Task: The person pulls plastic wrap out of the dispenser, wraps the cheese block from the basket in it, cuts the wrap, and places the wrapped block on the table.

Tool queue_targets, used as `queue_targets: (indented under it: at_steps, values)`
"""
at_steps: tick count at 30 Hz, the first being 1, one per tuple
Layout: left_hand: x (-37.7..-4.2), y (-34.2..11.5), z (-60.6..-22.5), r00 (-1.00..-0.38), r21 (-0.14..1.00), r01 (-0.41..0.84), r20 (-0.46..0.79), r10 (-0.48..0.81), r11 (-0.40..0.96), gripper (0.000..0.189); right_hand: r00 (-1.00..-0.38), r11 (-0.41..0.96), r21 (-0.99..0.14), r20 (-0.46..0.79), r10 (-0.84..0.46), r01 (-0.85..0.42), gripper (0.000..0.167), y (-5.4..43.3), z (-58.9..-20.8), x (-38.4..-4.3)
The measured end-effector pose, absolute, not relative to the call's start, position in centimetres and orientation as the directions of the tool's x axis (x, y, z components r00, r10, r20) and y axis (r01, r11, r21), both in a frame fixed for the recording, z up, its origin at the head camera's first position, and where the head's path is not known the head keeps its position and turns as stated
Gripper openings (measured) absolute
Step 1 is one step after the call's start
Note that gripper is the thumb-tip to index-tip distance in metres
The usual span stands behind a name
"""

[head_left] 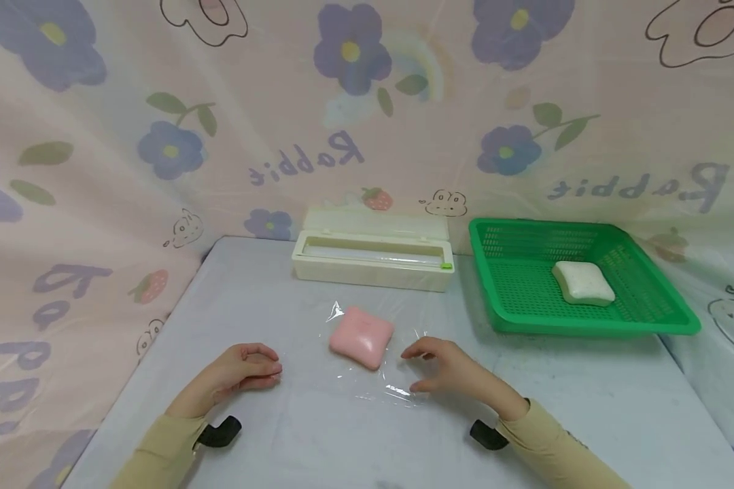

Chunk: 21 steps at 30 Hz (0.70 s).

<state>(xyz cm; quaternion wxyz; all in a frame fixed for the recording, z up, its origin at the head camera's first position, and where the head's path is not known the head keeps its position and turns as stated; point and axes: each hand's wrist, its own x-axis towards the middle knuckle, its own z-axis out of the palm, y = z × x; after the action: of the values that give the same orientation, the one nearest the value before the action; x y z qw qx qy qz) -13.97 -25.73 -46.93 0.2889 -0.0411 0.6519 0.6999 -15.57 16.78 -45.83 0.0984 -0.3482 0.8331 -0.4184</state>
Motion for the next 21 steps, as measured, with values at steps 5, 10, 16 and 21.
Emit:
queue_targets:
  at_steps: [5, 10, 16, 21]
  values:
    - [-14.1, -25.6, -46.3, -0.817, 0.88, -0.475, -0.442, 0.371, 0.0, 0.033, -0.623, 0.439, -0.601, 0.129, -0.771, -0.668, 0.041, 18.0, -46.4, -13.6]
    - [-14.5, -25.8, -46.0, -0.814, 0.878, -0.479, -0.441, 0.377, -0.007, 0.028, -0.573, 0.454, -0.46, 0.155, -0.805, -0.763, 0.02, 17.9, -46.5, -13.1]
    - [-15.7, -25.8, -45.5, -0.825, 0.886, -0.464, -0.433, 0.363, 0.002, 0.036, -0.536, 0.418, -0.435, 0.196, -0.821, -0.798, 0.01, 18.1, -45.9, -13.3]
    - [-17.2, -25.4, -44.6, -0.837, 0.883, -0.47, -0.439, 0.328, -0.018, 0.049, -0.631, 0.401, -0.638, 0.176, -0.755, -0.657, 0.01, 19.1, -45.7, -13.7]
